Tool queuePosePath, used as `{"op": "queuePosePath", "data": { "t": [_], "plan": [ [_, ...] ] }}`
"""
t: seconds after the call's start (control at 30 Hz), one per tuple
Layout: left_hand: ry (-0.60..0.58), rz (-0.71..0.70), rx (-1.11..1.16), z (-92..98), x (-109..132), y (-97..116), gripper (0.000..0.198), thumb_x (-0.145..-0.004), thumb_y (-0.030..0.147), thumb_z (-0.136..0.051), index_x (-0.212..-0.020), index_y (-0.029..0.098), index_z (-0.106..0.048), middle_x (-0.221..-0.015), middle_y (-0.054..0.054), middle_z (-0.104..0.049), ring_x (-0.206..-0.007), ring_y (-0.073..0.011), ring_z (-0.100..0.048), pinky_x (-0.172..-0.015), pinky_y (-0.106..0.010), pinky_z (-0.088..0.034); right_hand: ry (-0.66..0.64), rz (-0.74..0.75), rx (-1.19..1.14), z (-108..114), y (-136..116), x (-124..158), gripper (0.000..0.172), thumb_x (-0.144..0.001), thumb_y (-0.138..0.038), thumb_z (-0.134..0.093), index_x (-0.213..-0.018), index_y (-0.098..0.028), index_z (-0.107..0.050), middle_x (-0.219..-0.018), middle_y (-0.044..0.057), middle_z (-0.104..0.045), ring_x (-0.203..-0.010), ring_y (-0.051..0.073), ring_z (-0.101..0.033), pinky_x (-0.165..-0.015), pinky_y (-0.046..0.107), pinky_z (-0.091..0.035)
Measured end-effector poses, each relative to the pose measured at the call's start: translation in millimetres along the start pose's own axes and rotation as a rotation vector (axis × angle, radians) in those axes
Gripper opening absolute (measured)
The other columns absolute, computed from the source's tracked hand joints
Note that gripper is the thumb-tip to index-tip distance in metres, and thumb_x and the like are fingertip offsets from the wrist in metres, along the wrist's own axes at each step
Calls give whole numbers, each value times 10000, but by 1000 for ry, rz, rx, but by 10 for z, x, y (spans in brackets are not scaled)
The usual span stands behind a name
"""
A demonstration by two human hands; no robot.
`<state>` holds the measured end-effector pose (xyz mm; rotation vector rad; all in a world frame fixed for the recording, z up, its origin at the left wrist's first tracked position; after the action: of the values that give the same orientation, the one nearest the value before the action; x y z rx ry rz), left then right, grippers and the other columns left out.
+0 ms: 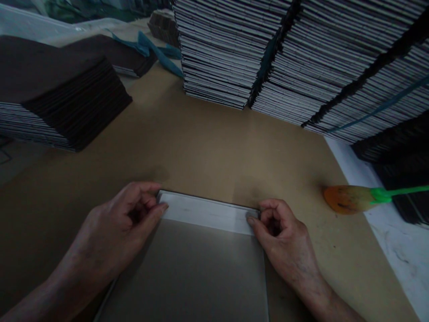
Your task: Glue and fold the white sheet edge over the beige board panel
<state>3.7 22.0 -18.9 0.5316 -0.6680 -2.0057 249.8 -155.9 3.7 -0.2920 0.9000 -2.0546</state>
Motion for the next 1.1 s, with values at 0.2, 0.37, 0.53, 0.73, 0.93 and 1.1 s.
{"op": "queuePosePath", "data": {
  "t": [0.2, 0.37, 0.53, 0.73, 0.93, 1.1],
  "plan": [
    [13, -51, -24, 44, -3, 76, 264, -845, 444, -579, -1038, 264, -570, -835, 27, -596, -705, -130, -583, -650, -254, -440, -9, -9, -9, -4, 19, -16, 144, -822, -342, -629, -863, -225, -555, -642, -70, -504, -544, 116, -493, -520, 237, -394],
    [9, -204, -47, 58, -17, 189, 180, -869, 380, -539, -885, 224, -625, -921, -16, -582, -785, -145, -583, -699, -276, -432, -54, 32, -45, -27, -14, -33, 161, -839, -308, -608, -716, -212, -568, -632, -51, -528, -579, 125, -498, -547, 251, -378],
    [21, -246, 2, 22, -33, 165, 166, -869, 350, -540, -859, 256, -677, -933, 1, -607, -826, -137, -593, -738, -261, -443, -81, 56, -40, 9, -5, -92, 177, -818, -309, -574, -677, -203, -585, -632, -39, -551, -590, 136, -511, -563, 261, -371],
    [44, -285, -27, 4, -27, 161, 182, -860, 339, -535, -855, 224, -676, -921, -12, -617, -822, -139, -596, -754, -257, -448, 79, -63, -126, 242, 234, -166, 215, -752, -403, -619, -730, -190, -626, -684, 1, -604, -629, 175, -545, -591, 276, -408],
    [27, -299, -10, 22, -14, 208, 187, -860, 316, -520, -839, 199, -665, -895, -21, -605, -815, -144, -584, -750, -268, -436, -59, 82, -206, 85, 105, -78, 184, -795, -381, -653, -811, -200, -630, -712, -17, -570, -645, 156, -523, -596, 261, -404],
    [12, -234, 12, 54, -44, 145, 204, -853, 288, -505, -844, 174, -674, -880, -31, -607, -815, -147, -588, -757, -271, -443, -178, 108, -56, 11, 119, -54, 172, -816, -385, -630, -827, -214, -636, -712, -17, -588, -661, 171, -543, -614, 286, -404]
  ]
}}
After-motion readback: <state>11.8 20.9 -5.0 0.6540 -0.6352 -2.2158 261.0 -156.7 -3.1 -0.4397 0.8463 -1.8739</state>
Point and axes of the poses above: each hand's wrist, its own x-axis away from the middle knuckle, its own z-axis out of the back of the hand, y = z × x, the point moved 6 cm from there along -x, towards the middle knuckle
